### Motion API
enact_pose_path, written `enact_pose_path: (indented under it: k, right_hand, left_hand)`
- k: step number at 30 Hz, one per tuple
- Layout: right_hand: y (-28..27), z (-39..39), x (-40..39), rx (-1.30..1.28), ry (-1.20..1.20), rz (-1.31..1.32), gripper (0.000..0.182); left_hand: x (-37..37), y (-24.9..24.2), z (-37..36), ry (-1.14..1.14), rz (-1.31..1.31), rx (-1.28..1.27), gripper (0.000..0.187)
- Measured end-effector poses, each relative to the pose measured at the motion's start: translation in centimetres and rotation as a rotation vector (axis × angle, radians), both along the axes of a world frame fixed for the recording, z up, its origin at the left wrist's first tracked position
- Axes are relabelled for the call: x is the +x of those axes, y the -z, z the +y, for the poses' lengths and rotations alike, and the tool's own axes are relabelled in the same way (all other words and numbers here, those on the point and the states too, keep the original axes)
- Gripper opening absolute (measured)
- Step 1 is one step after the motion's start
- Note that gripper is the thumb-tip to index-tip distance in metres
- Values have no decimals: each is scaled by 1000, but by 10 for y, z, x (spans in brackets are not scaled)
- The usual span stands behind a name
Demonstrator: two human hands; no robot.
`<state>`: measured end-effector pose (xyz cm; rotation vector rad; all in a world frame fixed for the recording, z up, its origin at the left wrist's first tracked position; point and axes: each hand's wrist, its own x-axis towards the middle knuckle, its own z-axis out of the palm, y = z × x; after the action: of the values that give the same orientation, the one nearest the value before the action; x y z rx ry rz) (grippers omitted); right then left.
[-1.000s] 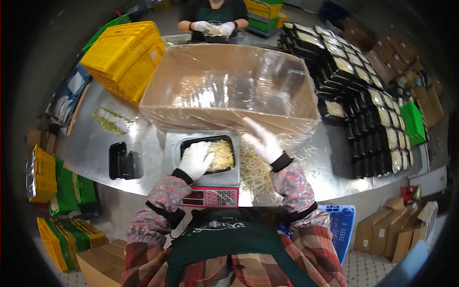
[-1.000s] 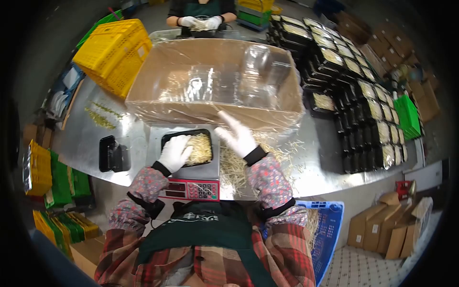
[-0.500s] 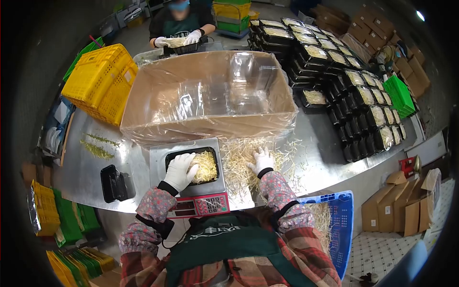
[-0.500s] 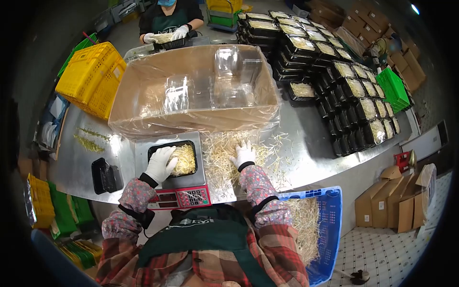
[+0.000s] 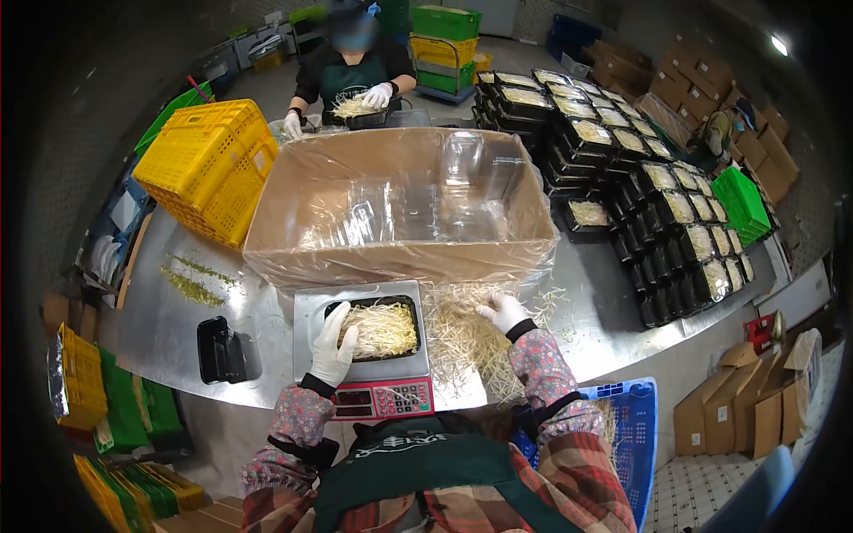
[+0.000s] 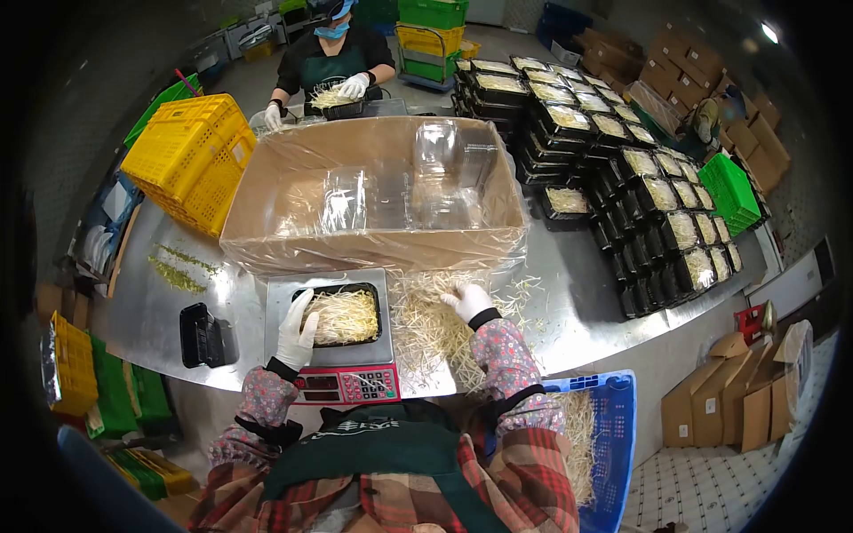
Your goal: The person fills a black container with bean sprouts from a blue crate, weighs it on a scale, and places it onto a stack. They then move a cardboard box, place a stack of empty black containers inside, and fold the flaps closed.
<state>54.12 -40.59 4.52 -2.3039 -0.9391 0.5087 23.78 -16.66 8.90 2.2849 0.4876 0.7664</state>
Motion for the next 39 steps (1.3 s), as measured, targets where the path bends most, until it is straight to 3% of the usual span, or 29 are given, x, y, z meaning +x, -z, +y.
enact_pose_path:
  k: [1, 3, 6, 8, 9, 11, 14, 15, 17, 19, 21, 22, 26, 29, 31, 32, 33, 37, 39]
  right_hand:
    - [4, 1, -3, -76, -83, -141, 58]
    - [13, 3, -9, -303, -199, -331, 100]
    - [27, -3, -26, -439, -98, -433, 104]
    - [49, -8, -20, -576, -62, -210, 99]
    - [78, -17, -10, -449, -40, -308, 81]
    - [79, -28, 4, -368, -30, -318, 54]
    - [29, -32, 12, -216, 92, -338, 38]
    - [27, -36, 22, -215, 94, -340, 38]
    - [27, -44, 38, 190, 111, 10, 38]
    - [16, -45, 28, 78, 131, 31, 39]
    - [20, -46, 24, -96, 114, -236, 31]
    - [16, -43, 26, -96, 102, -243, 31]
    - [-28, -25, 5, 262, 70, 133, 22]
    - [-56, 4, -12, 384, -57, 127, 20]
    - [-81, 27, -30, 417, -128, 148, 20]
    - [-85, 39, -37, 436, -199, 171, 23]
    - [-91, 52, -45, 454, -270, 196, 26]
    - [-73, 119, -89, 541, -616, -27, 26]
    - [-54, 136, -103, 194, -638, -247, 28]
  left_hand:
    - [0, 0, -1, 0, -2, -5, 45]
    - [-1, 1, -1, -8, 3, -16, 43]
    - [-2, 5, -3, -13, -12, -8, 43]
    - [-2, 5, -4, -12, -24, -17, 43]
    - [-2, 3, -5, -15, -18, -11, 43]
    - [-2, 2, -8, -20, -10, -6, 42]
    - [0, 0, -8, -20, 3, 15, 42]
    - [1, 0, -8, -18, 1, 33, 42]
    - [1, 1, -9, -11, -1, 54, 42]
    - [2, 3, -7, -10, 25, 90, 42]
    - [4, 3, -6, -8, -7, 109, 43]
    - [3, 1, -7, -12, -14, 85, 42]
    - [-1, 7, -4, -43, -40, 2, 43]
    - [-4, 30, 10, -80, -104, -50, 41]
    - [-1, 18, 0, -32, -332, -357, 41]
    - [-6, 14, 6, -60, -235, -140, 42]
    - [-8, 19, 12, -60, -218, -81, 47]
    - [-15, -4, 9, -98, -238, 19, 52]
    - [-8, -9, 2, -90, -262, 70, 57]
